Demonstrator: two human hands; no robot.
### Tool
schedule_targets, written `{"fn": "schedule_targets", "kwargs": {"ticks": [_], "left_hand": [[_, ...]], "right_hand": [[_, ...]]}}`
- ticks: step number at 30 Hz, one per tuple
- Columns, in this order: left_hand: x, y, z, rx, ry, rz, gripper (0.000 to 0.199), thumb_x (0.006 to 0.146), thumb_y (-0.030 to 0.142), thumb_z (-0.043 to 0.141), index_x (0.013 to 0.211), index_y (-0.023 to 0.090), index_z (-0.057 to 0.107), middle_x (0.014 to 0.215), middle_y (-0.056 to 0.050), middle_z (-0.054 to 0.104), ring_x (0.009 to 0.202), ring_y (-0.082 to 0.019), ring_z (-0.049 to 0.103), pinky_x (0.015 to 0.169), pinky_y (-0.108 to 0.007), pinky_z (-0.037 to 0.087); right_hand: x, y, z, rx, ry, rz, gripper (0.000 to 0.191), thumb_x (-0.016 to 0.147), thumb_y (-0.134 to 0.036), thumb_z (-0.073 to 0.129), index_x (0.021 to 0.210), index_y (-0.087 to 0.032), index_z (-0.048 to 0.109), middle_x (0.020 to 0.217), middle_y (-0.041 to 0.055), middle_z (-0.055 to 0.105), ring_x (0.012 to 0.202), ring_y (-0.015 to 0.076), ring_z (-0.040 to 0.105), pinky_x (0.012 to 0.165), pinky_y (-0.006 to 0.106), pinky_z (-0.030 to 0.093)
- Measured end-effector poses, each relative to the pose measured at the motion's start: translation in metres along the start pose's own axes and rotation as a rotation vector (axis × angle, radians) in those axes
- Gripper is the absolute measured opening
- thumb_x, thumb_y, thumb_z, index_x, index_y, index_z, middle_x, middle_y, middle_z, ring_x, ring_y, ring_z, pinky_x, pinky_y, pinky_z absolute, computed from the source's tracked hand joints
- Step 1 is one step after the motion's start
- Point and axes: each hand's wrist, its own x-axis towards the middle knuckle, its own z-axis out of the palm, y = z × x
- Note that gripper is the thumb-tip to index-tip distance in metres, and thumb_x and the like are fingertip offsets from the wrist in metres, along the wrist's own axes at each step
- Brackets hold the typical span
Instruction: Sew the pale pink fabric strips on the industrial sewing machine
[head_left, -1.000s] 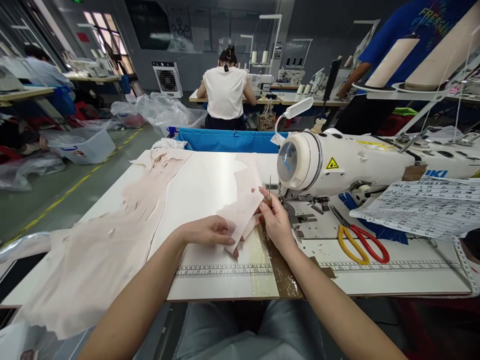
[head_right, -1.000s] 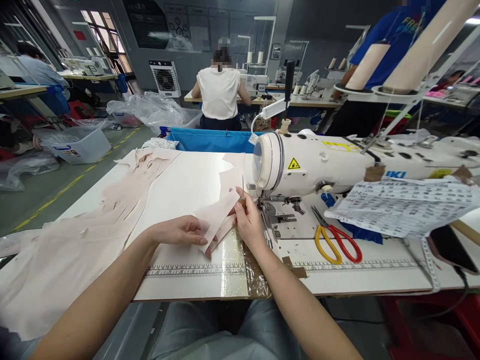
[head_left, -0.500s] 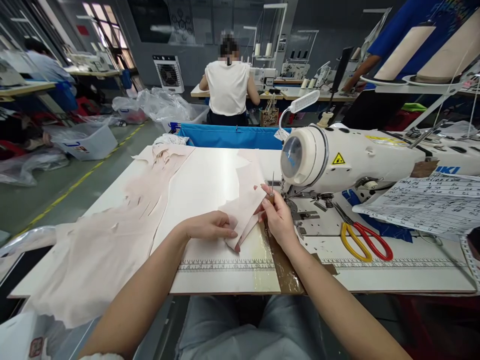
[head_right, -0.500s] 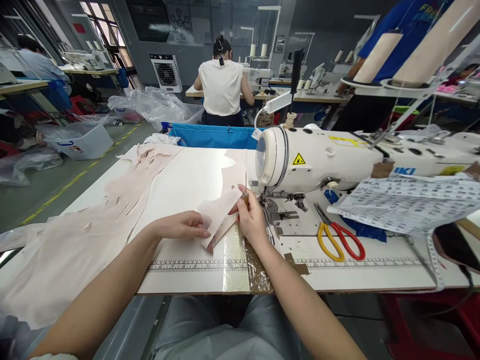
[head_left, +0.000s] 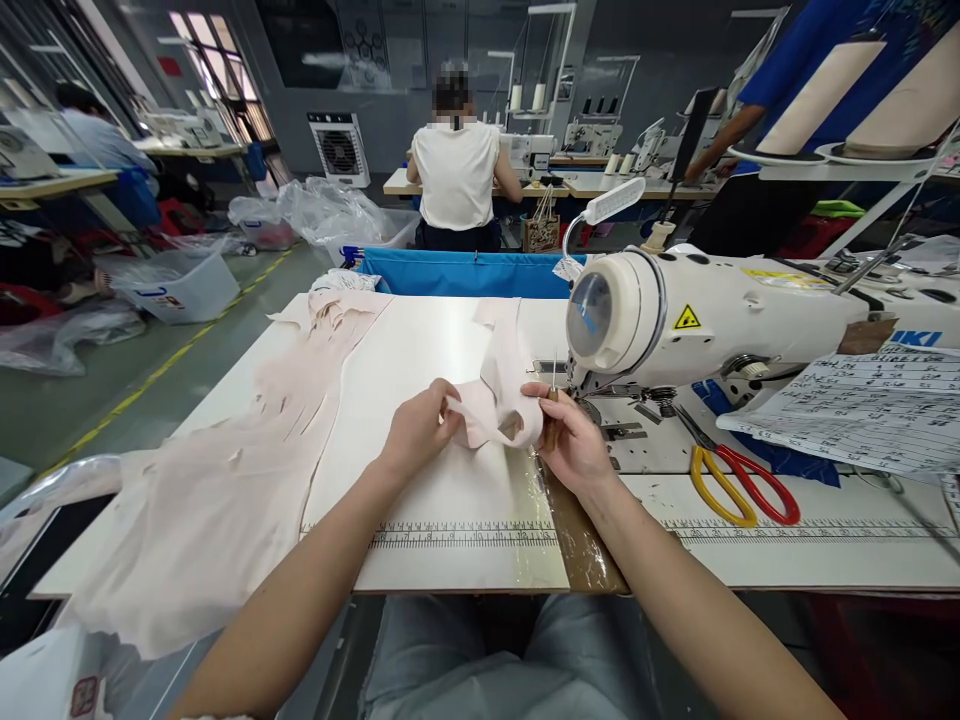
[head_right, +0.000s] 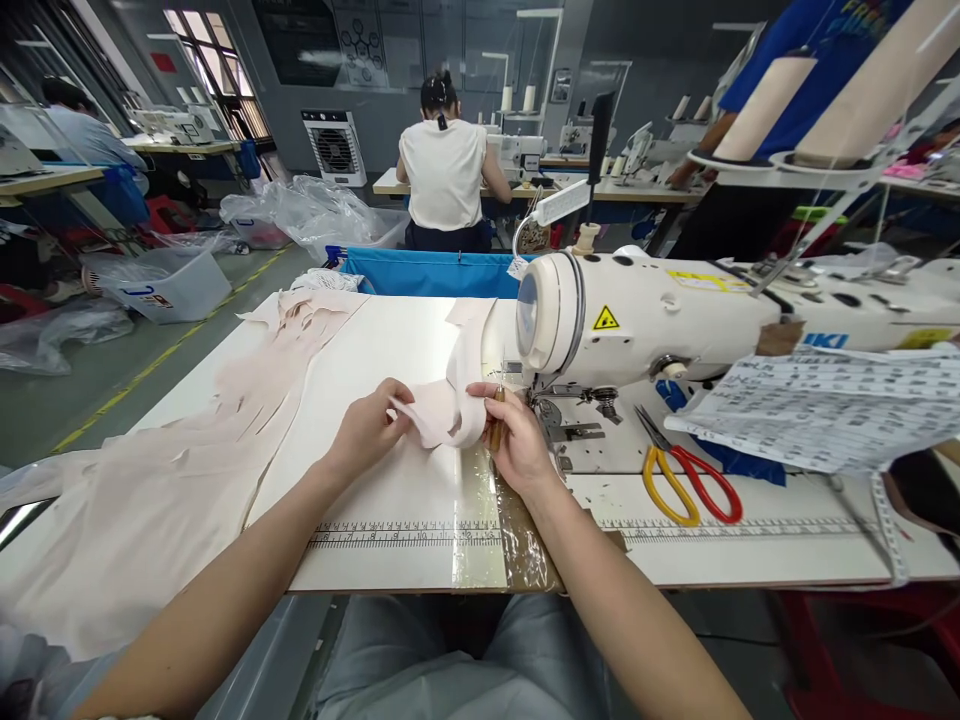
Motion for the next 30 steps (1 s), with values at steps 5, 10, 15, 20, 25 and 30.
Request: {"fn": "schedule_targets", "kwargs": {"ticks": [5,10,15,20,25,30], "left_hand": [[-0.005,-0.006,0.003,-0.102,0.203,0.062,0.017,0.076,0.025,0.054,0.088,0.024,0.044,0.074,0.005,0.056,0.059,-0.011,0.047,0.056,-0.023,0.037],[-0.008,0.001,0.004,-0.153,0.299,0.027,0.014,0.080,0.030,0.053,0.089,0.025,0.044,0.075,0.004,0.060,0.065,-0.013,0.055,0.059,-0.024,0.042],[-0.010,0.002,0.005,-0.231,0.294,0.047,0.017,0.081,0.031,0.056,0.090,0.025,0.042,0.078,0.002,0.065,0.074,-0.016,0.063,0.062,-0.025,0.046],[-0.010,0.000,0.005,-0.250,0.279,0.029,0.019,0.080,0.029,0.057,0.091,0.025,0.042,0.078,0.002,0.065,0.076,-0.016,0.064,0.062,-0.025,0.045],[-0.009,-0.004,0.005,-0.239,0.274,0.024,0.020,0.079,0.030,0.058,0.091,0.025,0.042,0.078,0.002,0.065,0.075,-0.016,0.063,0.062,-0.025,0.045],[-0.006,-0.010,0.005,-0.232,0.282,0.032,0.023,0.078,0.032,0.059,0.094,0.025,0.043,0.077,0.003,0.065,0.076,-0.017,0.063,0.067,-0.027,0.047]], "right_hand": [[-0.008,0.001,0.004,-0.101,-0.123,-0.043,0.019,0.080,-0.035,0.058,0.088,-0.022,0.069,0.064,-0.0001,0.059,0.054,0.0163,0.051,0.051,0.030,0.041],[-0.011,-0.001,0.008,-0.232,-0.171,-0.125,0.018,0.080,-0.034,0.059,0.086,-0.022,0.072,0.069,-0.0006,0.061,0.059,0.0153,0.048,0.057,0.029,0.038],[-0.011,-0.006,0.010,-0.302,-0.194,-0.179,0.018,0.080,-0.031,0.057,0.085,-0.023,0.071,0.072,-0.0007,0.063,0.061,0.0151,0.048,0.061,0.030,0.038],[-0.010,-0.003,0.010,-0.332,-0.223,-0.202,0.019,0.081,-0.030,0.054,0.087,-0.022,0.071,0.072,-0.0006,0.062,0.060,0.0143,0.047,0.058,0.029,0.037],[-0.010,-0.003,0.009,-0.347,-0.244,-0.213,0.019,0.083,-0.029,0.054,0.087,-0.022,0.070,0.067,-0.0014,0.058,0.057,0.0138,0.045,0.055,0.028,0.035],[-0.013,-0.003,0.010,-0.336,-0.292,-0.201,0.022,0.087,-0.028,0.051,0.099,-0.021,0.069,0.068,-0.0015,0.063,0.057,0.0139,0.052,0.056,0.028,0.042]]}}
